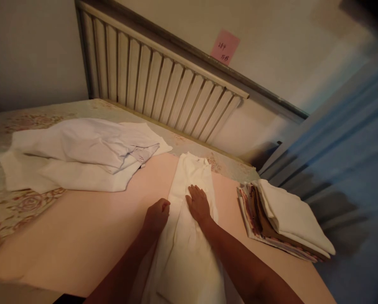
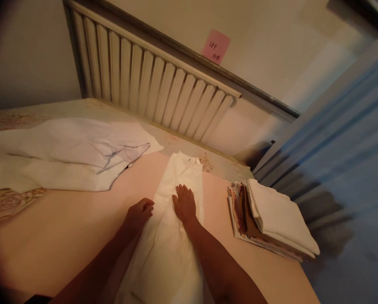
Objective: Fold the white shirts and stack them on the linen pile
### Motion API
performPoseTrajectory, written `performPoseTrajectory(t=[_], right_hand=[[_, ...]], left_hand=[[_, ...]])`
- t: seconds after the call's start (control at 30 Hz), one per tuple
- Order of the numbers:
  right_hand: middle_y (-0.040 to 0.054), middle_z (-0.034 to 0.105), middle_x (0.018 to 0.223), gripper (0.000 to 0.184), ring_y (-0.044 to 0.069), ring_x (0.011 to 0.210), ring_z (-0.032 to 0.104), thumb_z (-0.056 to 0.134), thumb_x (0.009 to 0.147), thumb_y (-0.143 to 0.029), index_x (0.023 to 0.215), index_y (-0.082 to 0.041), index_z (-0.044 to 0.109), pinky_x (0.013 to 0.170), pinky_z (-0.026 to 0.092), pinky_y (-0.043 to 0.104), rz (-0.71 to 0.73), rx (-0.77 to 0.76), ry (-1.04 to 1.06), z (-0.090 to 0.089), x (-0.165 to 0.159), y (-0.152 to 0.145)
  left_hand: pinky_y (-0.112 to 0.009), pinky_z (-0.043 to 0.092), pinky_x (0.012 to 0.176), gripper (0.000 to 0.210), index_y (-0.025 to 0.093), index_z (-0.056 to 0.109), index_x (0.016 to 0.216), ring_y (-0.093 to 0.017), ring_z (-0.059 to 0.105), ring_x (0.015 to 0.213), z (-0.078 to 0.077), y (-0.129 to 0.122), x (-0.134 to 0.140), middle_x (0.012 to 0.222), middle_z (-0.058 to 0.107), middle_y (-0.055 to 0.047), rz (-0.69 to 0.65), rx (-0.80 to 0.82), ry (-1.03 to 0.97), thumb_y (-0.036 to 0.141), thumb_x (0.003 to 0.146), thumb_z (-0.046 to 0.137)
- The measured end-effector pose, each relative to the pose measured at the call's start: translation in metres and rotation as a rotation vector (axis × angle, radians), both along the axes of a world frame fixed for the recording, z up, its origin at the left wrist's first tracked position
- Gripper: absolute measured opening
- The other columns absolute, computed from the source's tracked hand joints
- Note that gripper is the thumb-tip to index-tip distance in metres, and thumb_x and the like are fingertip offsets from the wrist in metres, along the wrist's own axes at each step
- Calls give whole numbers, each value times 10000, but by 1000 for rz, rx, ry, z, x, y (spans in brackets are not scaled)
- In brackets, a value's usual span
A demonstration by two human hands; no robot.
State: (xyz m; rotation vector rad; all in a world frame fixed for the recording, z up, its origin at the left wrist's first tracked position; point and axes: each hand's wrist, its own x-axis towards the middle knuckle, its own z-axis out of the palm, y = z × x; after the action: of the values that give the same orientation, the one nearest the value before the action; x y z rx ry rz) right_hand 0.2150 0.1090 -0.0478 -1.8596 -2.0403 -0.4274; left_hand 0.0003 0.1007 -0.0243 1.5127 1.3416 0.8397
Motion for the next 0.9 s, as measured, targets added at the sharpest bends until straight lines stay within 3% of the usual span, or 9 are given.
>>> performPoseTrajectory(t=[0.9], right_hand=[[85,514,1380,396,230,1338,383,391,958,-310,1312,-179,513,1124,246,455,-5,-27,17,1,0,1]], left_hand=[[-224,437,648,134,205,610,828,-134,632,700,5,-3,0,690,625,17,-12,31,15,231,799,482]])
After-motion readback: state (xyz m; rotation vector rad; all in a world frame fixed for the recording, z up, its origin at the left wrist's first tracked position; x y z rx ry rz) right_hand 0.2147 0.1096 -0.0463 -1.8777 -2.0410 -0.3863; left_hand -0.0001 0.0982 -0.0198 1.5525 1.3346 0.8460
